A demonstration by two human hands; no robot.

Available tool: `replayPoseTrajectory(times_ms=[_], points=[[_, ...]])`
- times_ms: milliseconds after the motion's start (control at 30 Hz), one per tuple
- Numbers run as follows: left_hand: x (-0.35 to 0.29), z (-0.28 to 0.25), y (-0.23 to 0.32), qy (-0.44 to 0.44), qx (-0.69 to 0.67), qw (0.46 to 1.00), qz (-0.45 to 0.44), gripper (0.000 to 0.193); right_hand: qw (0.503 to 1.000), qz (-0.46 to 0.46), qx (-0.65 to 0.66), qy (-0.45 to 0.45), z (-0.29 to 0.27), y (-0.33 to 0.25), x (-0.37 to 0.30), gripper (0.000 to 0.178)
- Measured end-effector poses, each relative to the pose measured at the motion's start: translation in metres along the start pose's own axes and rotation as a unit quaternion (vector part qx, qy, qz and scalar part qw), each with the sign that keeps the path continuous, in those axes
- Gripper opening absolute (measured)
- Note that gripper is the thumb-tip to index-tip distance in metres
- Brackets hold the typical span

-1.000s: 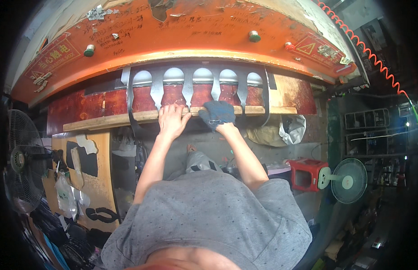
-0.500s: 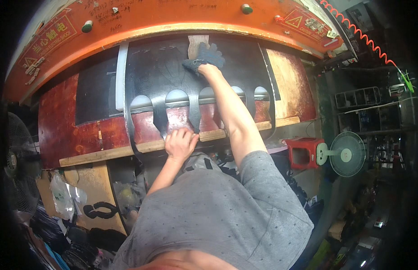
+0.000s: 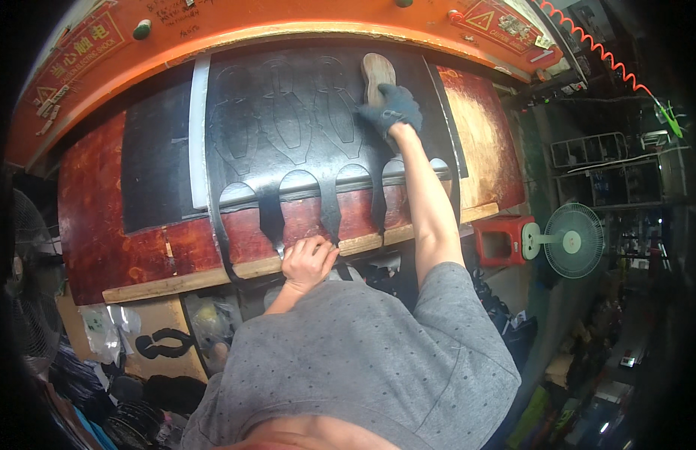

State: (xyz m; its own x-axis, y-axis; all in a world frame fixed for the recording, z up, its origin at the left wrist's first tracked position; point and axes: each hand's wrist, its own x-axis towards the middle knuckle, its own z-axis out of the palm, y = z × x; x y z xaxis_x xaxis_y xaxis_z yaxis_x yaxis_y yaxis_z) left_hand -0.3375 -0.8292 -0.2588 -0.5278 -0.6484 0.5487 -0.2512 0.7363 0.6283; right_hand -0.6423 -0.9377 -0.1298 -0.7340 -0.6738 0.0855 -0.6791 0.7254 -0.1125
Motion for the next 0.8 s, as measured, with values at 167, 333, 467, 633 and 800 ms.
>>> replayPoseTrajectory(times_ms=[167,333,467,633,800], points=[[0.001,0.007,-0.007,0.019,-0.001,1.0,-0.005,0.016,0.997,-0.036,-0.073,-0.002,0.01,0.004,-0.002,0.077],[0.019,0.016,-0.024,0.028,0.025,0.999,-0.007,0.017,0.998,-0.058,-0.005,0.037,0.031,0.018,0.035,0.068],[0.058,0.03,-0.05,0.036,0.04,0.998,-0.016,0.017,0.97,0.036,0.222,0.096,0.036,0.017,0.062,0.059],[0.119,0.048,-0.091,0.061,0.03,0.998,-0.018,0.013,0.979,0.035,0.108,0.17,-0.016,-0.008,0.122,0.039],[0.181,0.059,-0.133,0.014,0.023,0.996,-0.089,0.013,0.885,0.027,0.446,0.128,-0.035,-0.04,0.196,0.036]])
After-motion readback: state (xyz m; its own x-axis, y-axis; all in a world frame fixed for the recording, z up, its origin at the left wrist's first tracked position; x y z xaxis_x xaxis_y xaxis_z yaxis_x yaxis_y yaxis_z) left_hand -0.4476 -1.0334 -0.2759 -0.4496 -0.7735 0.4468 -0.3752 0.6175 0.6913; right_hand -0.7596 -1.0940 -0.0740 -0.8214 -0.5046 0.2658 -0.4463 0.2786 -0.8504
